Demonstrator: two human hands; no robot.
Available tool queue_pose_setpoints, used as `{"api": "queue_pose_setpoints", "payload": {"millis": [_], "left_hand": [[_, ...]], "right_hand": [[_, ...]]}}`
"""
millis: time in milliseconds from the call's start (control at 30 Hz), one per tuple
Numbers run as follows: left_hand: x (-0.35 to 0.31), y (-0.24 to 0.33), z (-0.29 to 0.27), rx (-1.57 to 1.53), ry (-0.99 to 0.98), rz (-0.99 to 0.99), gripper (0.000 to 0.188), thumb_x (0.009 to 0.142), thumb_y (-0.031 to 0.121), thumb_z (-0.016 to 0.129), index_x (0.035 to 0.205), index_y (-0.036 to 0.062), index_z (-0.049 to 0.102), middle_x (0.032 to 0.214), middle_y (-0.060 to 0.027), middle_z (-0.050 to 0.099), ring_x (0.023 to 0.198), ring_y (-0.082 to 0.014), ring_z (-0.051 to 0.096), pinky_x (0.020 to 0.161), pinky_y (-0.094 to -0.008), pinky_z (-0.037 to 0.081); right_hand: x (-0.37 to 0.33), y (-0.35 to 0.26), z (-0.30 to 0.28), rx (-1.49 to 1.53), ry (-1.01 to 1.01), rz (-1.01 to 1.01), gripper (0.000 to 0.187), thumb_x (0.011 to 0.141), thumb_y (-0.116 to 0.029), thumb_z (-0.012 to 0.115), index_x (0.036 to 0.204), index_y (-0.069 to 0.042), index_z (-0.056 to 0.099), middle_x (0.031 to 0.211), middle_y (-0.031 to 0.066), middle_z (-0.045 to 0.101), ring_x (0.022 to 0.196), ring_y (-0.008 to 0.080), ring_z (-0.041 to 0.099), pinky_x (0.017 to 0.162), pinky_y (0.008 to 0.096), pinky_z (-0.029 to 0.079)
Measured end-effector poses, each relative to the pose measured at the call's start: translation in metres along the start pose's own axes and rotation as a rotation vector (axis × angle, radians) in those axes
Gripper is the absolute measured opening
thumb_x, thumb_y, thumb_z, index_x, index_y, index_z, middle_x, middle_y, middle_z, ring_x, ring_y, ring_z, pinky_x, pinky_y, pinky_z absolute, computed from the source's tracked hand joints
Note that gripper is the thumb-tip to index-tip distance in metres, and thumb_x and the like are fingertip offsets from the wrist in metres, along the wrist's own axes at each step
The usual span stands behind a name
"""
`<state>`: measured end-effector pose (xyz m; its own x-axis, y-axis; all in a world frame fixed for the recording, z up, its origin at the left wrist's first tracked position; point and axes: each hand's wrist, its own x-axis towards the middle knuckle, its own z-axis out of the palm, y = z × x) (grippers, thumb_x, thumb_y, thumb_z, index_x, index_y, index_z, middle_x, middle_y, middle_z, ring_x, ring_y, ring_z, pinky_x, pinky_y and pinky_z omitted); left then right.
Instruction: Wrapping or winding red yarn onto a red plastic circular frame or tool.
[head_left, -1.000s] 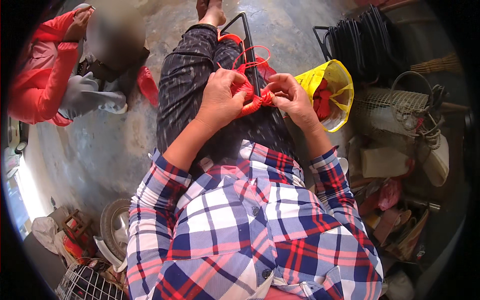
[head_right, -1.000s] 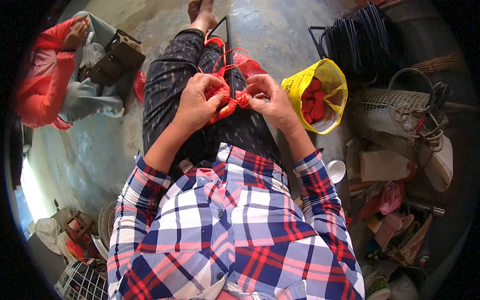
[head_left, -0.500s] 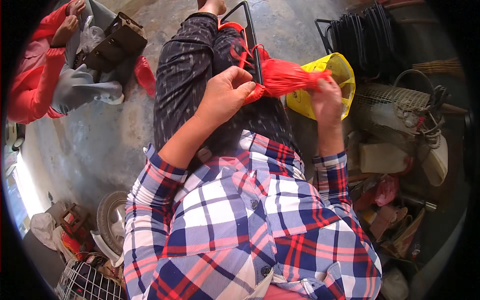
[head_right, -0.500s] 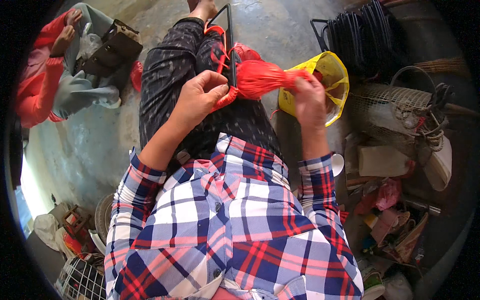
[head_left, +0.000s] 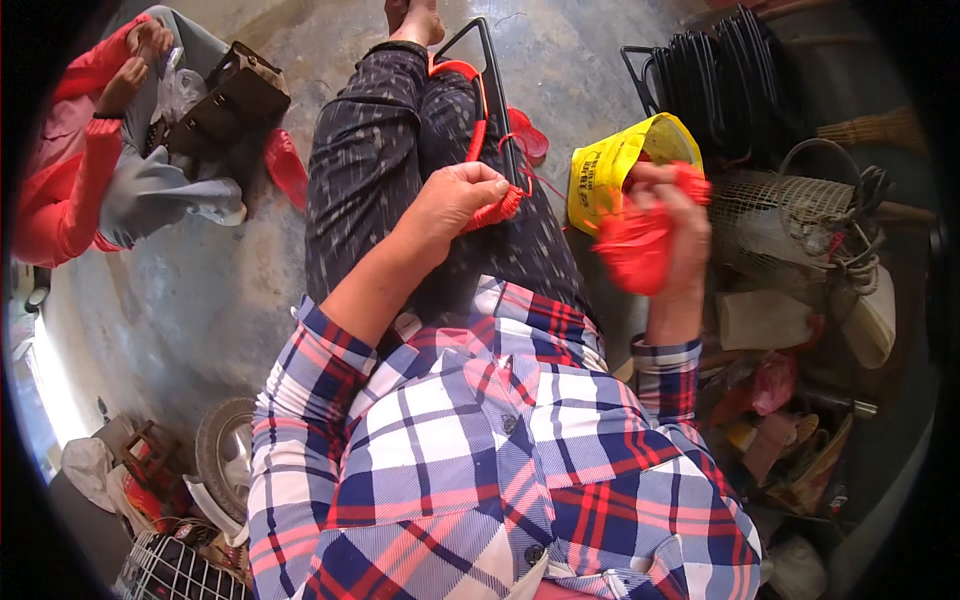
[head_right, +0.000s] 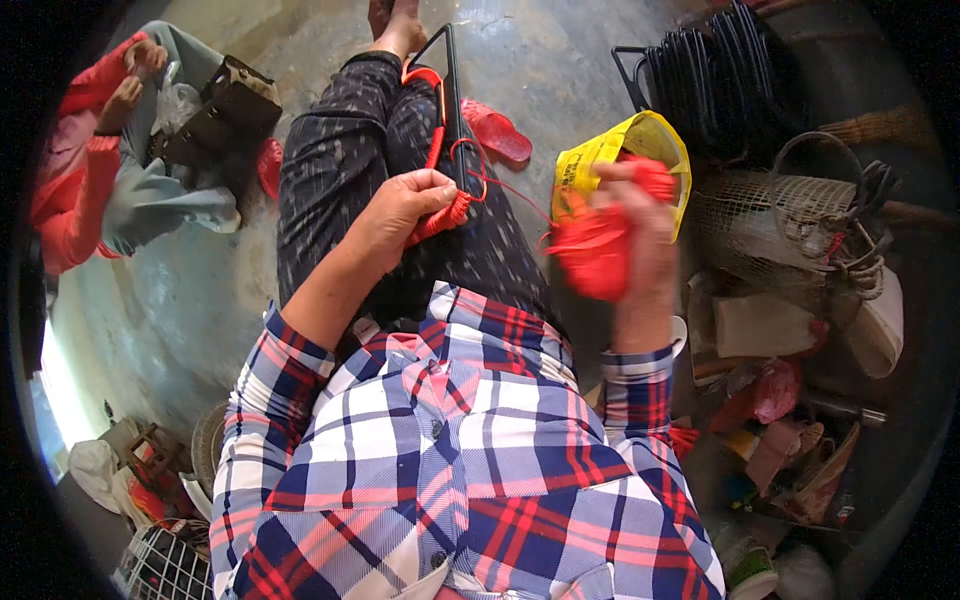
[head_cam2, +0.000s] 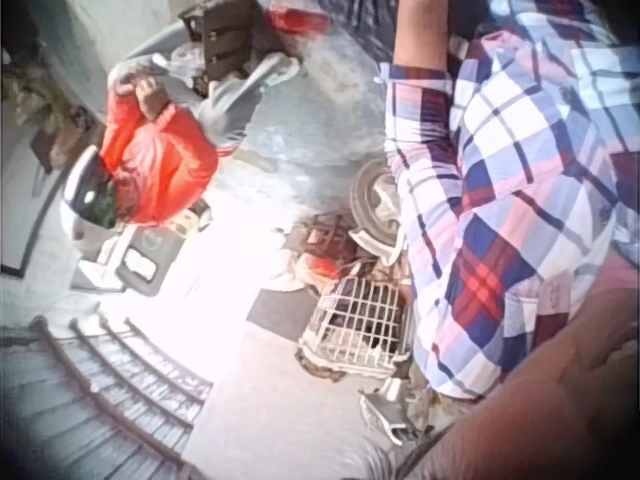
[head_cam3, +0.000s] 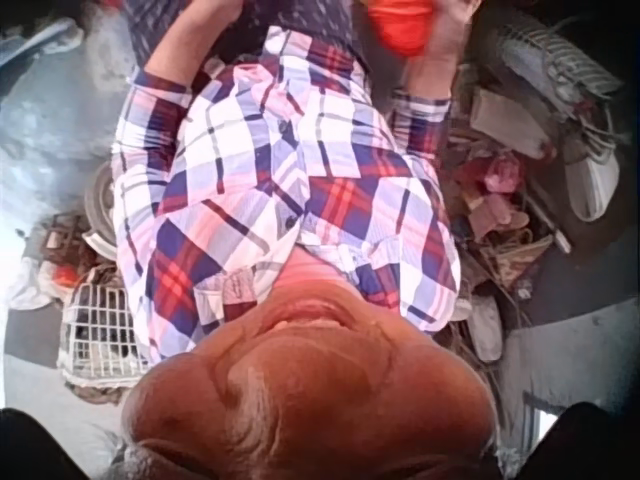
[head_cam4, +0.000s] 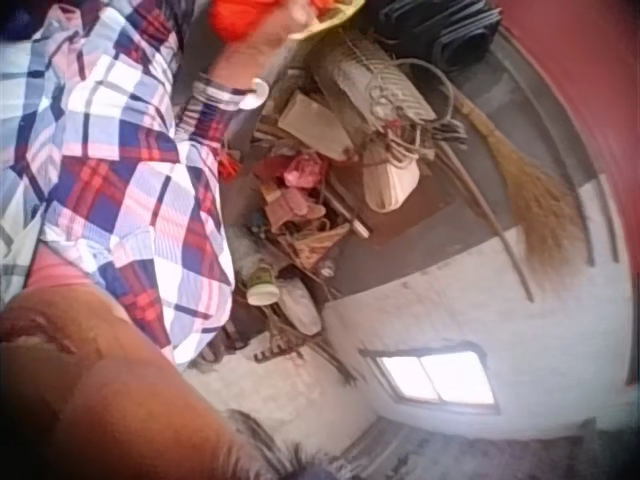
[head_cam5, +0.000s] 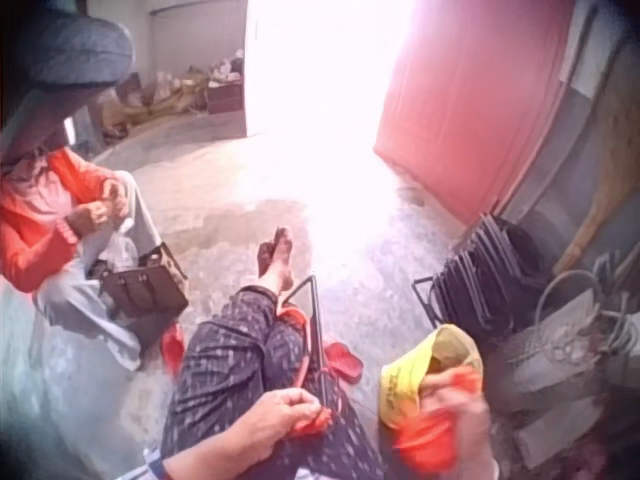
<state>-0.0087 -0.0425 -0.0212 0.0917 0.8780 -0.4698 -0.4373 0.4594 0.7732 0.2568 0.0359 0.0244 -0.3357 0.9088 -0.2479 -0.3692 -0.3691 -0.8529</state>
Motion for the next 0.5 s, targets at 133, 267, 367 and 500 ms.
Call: {"api": "queue_pose_setpoints", "payload": {"millis": [133,267,367,500], "left_hand": [[0.000,-0.001,0.000,-0.035,0.006,-0.009,0.014,0.092,0.015,0.063,0.097,0.0016,0.061,0.087,-0.0055,0.067,0.079,-0.0129,0.066,0.077,-0.0251,0.053],[0.002,-0.001,0.002,-0.135,-0.008,-0.017,0.016,0.090,0.012,0.064,0.101,0.0017,0.059,0.091,-0.0054,0.066,0.080,-0.0130,0.066,0.077,-0.0252,0.053],[0.002,-0.002,0.002,-0.199,0.012,-0.023,0.014,0.090,0.010,0.063,0.101,0.0021,0.059,0.091,-0.0047,0.066,0.079,-0.0119,0.066,0.076,-0.0248,0.053],[-0.002,-0.003,-0.001,-0.148,-0.017,0.014,0.015,0.091,0.010,0.063,0.103,0.0033,0.060,0.092,-0.0033,0.066,0.080,-0.0103,0.064,0.077,-0.0238,0.052]], "right_hand": [[0.009,0.038,0.065,-0.439,-0.165,0.008,0.021,0.082,-0.010,0.072,0.101,-0.002,0.065,0.082,0.0010,0.064,0.071,0.0068,0.057,0.066,0.0235,0.048],[0.018,0.052,0.067,-0.643,-0.214,-0.089,0.020,0.078,-0.007,0.075,0.091,-0.004,0.059,0.081,-0.0001,0.063,0.071,0.0074,0.055,0.068,0.0254,0.048],[0.014,0.056,0.063,-0.525,-0.249,-0.031,0.021,0.079,-0.004,0.074,0.094,-0.004,0.060,0.080,-0.0022,0.060,0.073,0.0056,0.055,0.068,0.0239,0.048],[0.017,0.050,0.057,-0.421,-0.186,0.068,0.020,0.081,-0.003,0.071,0.099,-0.003,0.062,0.083,-0.0026,0.061,0.073,0.0059,0.057,0.069,0.0222,0.048]]}}
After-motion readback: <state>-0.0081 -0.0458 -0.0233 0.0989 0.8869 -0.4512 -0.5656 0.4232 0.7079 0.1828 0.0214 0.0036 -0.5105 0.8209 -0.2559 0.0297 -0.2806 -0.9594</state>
